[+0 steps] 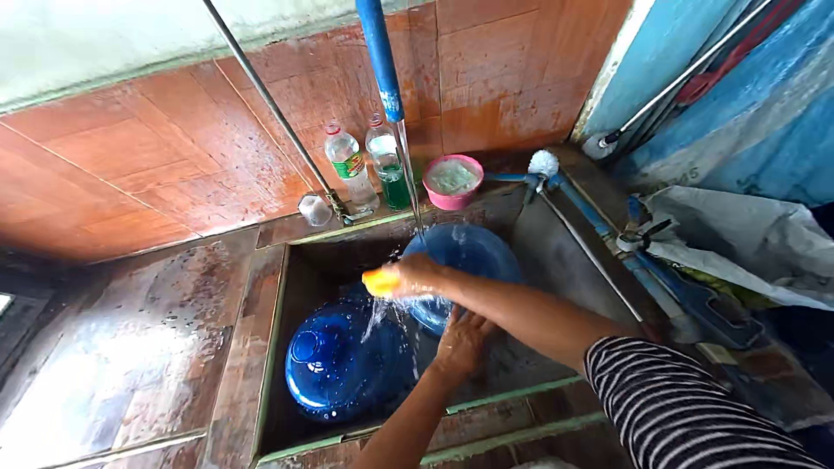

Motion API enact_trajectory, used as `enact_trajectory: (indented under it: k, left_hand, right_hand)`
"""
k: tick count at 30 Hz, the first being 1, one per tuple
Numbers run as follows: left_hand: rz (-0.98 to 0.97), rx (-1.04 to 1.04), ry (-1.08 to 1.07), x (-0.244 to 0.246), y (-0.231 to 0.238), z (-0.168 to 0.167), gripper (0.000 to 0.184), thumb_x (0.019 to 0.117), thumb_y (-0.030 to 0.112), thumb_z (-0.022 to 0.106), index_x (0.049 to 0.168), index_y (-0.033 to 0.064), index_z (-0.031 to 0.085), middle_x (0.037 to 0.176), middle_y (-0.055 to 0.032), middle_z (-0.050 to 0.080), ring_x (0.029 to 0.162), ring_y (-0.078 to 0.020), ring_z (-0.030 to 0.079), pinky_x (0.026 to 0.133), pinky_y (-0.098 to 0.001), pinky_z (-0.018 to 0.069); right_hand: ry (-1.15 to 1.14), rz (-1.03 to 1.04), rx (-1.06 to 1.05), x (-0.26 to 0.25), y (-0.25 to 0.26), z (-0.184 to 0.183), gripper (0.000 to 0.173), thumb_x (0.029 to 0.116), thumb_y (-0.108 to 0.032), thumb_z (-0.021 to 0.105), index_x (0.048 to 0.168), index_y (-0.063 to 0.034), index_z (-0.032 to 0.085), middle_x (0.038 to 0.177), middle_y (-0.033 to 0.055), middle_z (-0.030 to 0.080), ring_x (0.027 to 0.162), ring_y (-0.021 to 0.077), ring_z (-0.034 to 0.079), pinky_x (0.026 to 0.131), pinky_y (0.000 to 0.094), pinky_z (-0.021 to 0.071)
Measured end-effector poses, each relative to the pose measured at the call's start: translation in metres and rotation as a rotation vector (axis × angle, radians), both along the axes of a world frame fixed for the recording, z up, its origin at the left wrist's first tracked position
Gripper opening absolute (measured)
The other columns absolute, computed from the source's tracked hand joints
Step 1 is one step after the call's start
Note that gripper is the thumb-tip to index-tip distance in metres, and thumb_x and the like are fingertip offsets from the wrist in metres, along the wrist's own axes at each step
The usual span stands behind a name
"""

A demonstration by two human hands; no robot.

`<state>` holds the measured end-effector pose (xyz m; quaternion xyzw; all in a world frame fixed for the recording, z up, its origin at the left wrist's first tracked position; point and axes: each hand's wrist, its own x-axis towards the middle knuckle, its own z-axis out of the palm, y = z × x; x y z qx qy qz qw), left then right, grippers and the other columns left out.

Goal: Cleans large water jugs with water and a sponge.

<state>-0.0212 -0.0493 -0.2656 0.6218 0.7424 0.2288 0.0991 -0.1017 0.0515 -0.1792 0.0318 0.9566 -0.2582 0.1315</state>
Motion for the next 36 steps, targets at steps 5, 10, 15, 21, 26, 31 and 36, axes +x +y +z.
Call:
enact_trajectory:
  k: [5,10,15,21,26,31,36]
  left_hand:
    - [0.129,0.278,0.088,-0.012,-0.003,-0.022,0.019,0.0913,0.007,0.066,0.106,0.0024,0.078,0.115,-0.0216,0.073,0.112,-0.0446,0.068,0.104,-0.0697,0.0415]
    - [0.107,0.445,0.24,0.016,0.002,-0.05,0.018,0.0896,0.009,0.059,0.09,0.0032,0.076,0.097,-0.0138,0.077,0.092,-0.0329,0.074,0.098,-0.0603,0.0473]
    - [0.153,0.322,0.125,-0.007,0.022,-0.034,0.019,0.0928,0.011,0.063,0.088,-0.0038,0.075,0.105,-0.0231,0.073,0.103,-0.0445,0.069,0.1,-0.0612,0.0476]
    - [0.605,0.046,-0.309,-0.088,0.05,0.009,0.073,0.0936,0.007,0.066,0.154,-0.0125,0.028,0.162,-0.0347,0.023,0.149,-0.0472,0.028,0.12,-0.0578,0.0277]
    - [0.6,-0.032,-0.691,-0.152,0.04,0.02,0.074,0.0953,0.001,0.055,0.16,-0.0007,0.018,0.154,-0.0272,0.039,0.132,-0.0267,0.053,0.106,-0.0399,0.0473]
    - [0.507,-0.367,-0.328,-0.185,0.045,0.047,0.063,0.1001,0.003,0.059,0.158,0.0039,0.033,0.159,-0.0237,0.039,0.146,-0.035,0.042,0.118,-0.0507,0.035]
    - [0.562,-0.112,-0.378,-0.176,0.07,0.037,0.036,0.1062,0.004,0.042,0.138,-0.0116,0.051,0.137,-0.0288,0.057,0.125,-0.0301,0.056,0.108,-0.0421,0.0423]
  right_hand:
    - [0.063,-0.268,-0.021,0.022,0.016,-0.007,0.054,0.0982,-0.033,0.067,0.144,-0.0066,0.054,0.12,0.0258,0.068,0.114,0.0441,0.065,0.095,0.063,0.0487]
    - [-0.011,-0.392,-0.153,0.108,0.038,-0.014,0.061,0.1021,-0.042,0.06,0.152,-0.0099,0.045,0.122,0.0265,0.067,0.116,0.0443,0.064,0.098,0.061,0.0474]
    - [0.184,-0.933,-0.194,0.203,0.108,-0.063,0.061,0.098,-0.037,0.069,0.147,-0.005,0.053,0.113,0.0289,0.07,0.108,0.0472,0.067,0.095,0.0642,0.0501]
    - [-0.113,-1.081,-0.324,0.272,0.146,-0.125,0.063,0.0973,-0.041,0.069,0.143,-0.0004,0.055,0.13,0.0305,0.063,0.124,0.0476,0.059,0.104,0.0657,0.0429]
    - [0.002,-0.904,-0.323,0.223,0.138,-0.103,0.049,0.1066,-0.033,0.055,0.137,0.0047,0.059,0.144,0.0284,0.053,0.134,0.0418,0.053,0.112,0.0561,0.0406]
    - [0.418,-0.315,-0.122,0.071,0.11,-0.065,0.043,0.1013,-0.03,0.062,0.136,-0.0049,0.064,0.148,0.0209,0.054,0.141,0.038,0.046,0.117,0.0566,0.0329]
    - [0.169,-0.242,-0.241,-0.01,0.084,-0.056,0.053,0.1033,-0.026,0.06,0.148,0.0001,0.049,0.144,0.0265,0.055,0.136,0.043,0.05,0.111,0.0616,0.0369]
